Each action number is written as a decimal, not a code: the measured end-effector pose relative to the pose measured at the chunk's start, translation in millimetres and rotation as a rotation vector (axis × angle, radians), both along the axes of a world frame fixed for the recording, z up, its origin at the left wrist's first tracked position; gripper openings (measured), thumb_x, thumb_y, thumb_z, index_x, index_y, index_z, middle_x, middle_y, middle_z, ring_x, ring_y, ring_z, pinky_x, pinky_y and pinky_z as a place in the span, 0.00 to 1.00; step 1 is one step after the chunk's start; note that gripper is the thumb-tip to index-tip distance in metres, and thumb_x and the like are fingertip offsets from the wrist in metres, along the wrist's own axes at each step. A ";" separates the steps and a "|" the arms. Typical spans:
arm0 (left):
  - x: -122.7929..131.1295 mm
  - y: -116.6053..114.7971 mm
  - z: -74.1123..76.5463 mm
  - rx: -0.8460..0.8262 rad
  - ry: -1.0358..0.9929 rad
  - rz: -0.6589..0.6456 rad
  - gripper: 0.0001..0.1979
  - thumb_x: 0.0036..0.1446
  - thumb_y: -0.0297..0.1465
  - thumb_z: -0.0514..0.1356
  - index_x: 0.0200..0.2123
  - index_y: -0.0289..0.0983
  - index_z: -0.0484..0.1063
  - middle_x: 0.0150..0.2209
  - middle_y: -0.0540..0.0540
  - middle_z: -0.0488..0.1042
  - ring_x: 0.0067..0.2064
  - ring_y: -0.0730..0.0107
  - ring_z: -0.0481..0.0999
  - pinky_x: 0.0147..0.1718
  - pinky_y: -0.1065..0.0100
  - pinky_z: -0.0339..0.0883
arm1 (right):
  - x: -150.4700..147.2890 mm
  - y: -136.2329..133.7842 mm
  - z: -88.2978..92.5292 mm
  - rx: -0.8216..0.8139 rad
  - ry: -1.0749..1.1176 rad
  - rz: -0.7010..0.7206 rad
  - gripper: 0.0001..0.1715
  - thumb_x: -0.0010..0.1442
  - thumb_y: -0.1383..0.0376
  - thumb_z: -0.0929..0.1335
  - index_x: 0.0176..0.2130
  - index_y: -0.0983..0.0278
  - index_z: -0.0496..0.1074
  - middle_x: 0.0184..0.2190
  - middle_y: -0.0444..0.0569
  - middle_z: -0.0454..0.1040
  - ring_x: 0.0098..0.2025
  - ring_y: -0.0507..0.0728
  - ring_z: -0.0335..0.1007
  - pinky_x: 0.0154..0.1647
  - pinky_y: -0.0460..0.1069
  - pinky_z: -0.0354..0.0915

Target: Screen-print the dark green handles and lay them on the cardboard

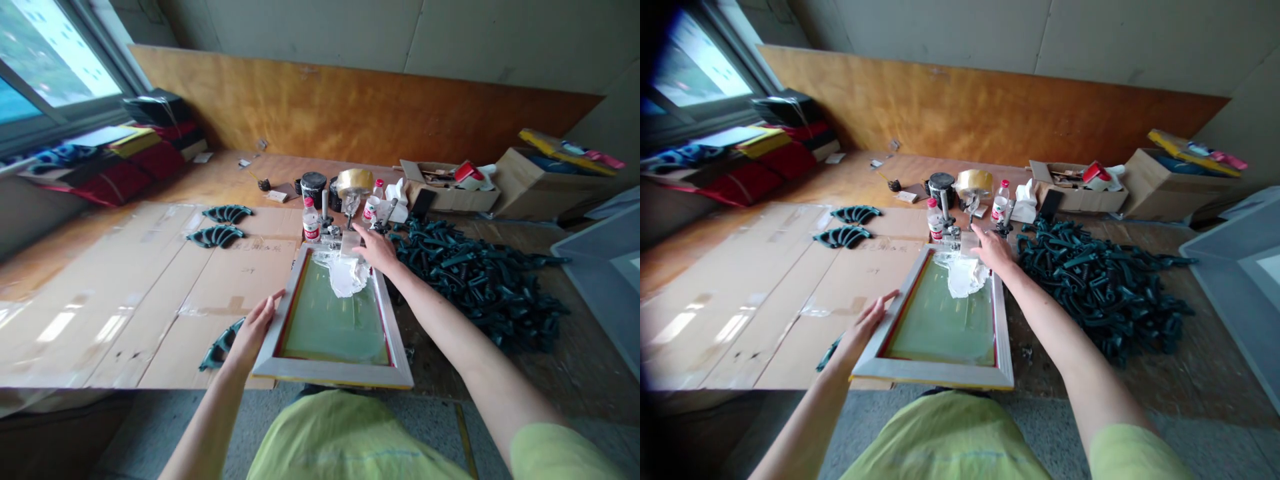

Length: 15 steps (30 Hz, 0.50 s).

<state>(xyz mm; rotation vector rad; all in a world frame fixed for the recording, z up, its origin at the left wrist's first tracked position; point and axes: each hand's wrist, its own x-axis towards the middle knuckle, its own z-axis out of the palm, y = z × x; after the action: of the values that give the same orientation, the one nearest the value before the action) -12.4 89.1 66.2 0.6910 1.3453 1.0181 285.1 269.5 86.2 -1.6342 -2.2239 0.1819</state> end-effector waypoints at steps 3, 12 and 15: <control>4.7 25.6 28.4 0.121 -0.036 0.049 0.33 0.52 0.58 0.54 0.47 0.38 0.73 0.35 0.47 0.78 0.31 0.64 0.77 0.28 0.67 0.71 | 32.9 4.8 -4.1 0.064 0.092 -0.182 0.25 0.61 0.62 0.67 0.57 0.61 0.66 0.41 0.51 0.76 0.41 0.59 0.71 0.42 0.51 0.64; 29.6 104.2 89.0 0.467 -0.072 0.131 0.32 0.59 0.55 0.47 0.46 0.33 0.70 0.32 0.45 0.75 0.36 0.67 0.77 0.32 0.68 0.70 | 35.1 -72.8 -95.5 -0.151 0.037 0.026 0.27 0.56 0.55 0.71 0.52 0.62 0.68 0.41 0.51 0.74 0.44 0.58 0.69 0.44 0.51 0.63; 41.0 87.4 66.2 0.420 -0.095 0.215 0.29 0.58 0.53 0.53 0.50 0.36 0.67 0.33 0.47 0.76 0.33 0.70 0.77 0.29 0.72 0.69 | 16.6 -87.5 -94.5 -0.128 -0.057 0.100 0.16 0.58 0.59 0.71 0.46 0.60 0.72 0.42 0.51 0.72 0.48 0.59 0.65 0.48 0.52 0.61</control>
<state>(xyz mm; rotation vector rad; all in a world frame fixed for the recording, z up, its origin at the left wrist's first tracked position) 28.6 176.5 132.4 0.8066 1.1494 1.5133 301.7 182.0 -8.3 -1.6120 -2.3838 0.3141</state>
